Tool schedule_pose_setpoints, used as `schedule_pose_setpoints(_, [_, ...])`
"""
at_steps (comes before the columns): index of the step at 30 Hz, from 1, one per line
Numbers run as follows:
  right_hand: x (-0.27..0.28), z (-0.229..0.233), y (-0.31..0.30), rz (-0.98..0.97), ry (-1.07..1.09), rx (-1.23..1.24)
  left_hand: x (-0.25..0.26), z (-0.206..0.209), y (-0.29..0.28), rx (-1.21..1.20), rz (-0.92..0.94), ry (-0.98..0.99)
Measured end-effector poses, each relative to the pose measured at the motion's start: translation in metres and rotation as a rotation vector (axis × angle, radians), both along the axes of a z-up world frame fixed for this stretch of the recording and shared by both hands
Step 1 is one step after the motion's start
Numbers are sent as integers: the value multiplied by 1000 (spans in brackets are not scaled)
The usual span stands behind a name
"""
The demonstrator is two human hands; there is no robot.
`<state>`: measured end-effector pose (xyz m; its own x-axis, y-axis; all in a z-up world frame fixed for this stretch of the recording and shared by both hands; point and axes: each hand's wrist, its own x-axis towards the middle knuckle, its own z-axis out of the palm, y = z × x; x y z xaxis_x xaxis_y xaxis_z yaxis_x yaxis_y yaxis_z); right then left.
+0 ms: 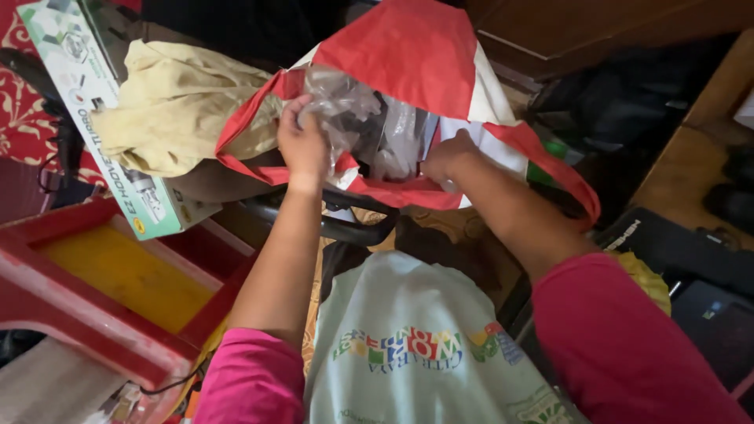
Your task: Assembling a handheld vacuum cleaner by attaching the canister and extension tubes and plugging it in.
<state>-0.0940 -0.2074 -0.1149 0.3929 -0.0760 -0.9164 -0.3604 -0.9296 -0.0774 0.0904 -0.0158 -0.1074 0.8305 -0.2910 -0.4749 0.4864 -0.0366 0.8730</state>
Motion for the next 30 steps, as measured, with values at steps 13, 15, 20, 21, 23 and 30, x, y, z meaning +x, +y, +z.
schedule_pose_setpoints(13, [21, -123, 29, -627, -980, -63, -34, 41, -10, 570, -692, -425])
schedule_pose_setpoints(15, [7, -133, 23, -672, -847, 28, -36, 19, -10, 802, -863, -394])
schedule_pose_setpoints(20, [-5, -77, -1, -625, -1142, -180, -47, -15, -35, 1385, -1397, -654])
schedule_pose_setpoints(21, [-7, -81, -3, -624, -1136, -183, -46, 0, -41, 1379, -1402, -650])
schedule_pose_setpoints(23, [-11, -87, -8, -588, -1027, -269, -42, 31, -54, 1593, -1587, -873])
schedule_pose_setpoints(30, [37, -19, 8, -499, -918, -104, -13, -114, -9, 1295, -1359, -635])
